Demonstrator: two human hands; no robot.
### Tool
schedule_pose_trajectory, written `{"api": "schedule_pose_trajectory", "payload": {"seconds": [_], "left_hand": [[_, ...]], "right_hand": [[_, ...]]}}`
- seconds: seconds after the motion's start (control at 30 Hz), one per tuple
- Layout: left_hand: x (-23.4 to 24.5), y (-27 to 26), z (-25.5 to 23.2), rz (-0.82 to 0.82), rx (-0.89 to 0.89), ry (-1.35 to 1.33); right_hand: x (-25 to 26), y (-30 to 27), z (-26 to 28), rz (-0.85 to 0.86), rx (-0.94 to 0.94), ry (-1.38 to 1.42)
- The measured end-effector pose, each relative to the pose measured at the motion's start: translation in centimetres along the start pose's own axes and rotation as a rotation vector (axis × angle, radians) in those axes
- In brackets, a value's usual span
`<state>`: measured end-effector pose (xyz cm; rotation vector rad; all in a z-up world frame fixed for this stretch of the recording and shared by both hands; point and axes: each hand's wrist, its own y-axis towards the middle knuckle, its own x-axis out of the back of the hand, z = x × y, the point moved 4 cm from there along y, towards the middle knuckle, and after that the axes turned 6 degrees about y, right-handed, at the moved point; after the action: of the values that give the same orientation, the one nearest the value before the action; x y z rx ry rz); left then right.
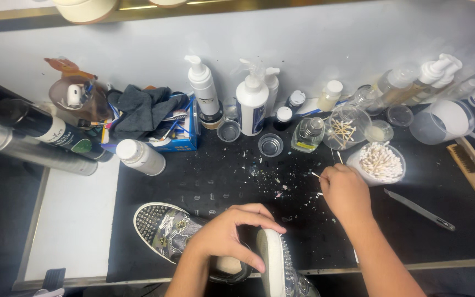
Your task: The person cleans the white midsole of a black slip-on shoe using cotton swabs dipped in a liquid. They rotate the shoe to access different sections of the sole and repeatedly dip the swabs into a small container of liquid before continuing to scrub.
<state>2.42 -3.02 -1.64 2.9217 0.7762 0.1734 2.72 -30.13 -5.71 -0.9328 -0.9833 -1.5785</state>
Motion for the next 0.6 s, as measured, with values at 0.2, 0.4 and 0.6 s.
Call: {"api": "schedule_pose_trajectory", "payload": {"seconds": [0.2, 0.4, 0.6], "left_hand": [[0.1, -0.2, 0.0, -0.014, 0.014, 0.017], [0.0, -0.5, 0.4, -0.031, 0.03, 0.011], [0.0, -0.6, 0.4, -0.042, 0.018, 0.016]], "right_hand": [[0.2, -0.2, 2.1, -0.117, 0.201, 0.121], [-0.4, 0.8, 5.5, -0.131, 0.219, 0.571], [-2.0, 2.7, 6.5, -0.325, 0.199, 0.698]]}}
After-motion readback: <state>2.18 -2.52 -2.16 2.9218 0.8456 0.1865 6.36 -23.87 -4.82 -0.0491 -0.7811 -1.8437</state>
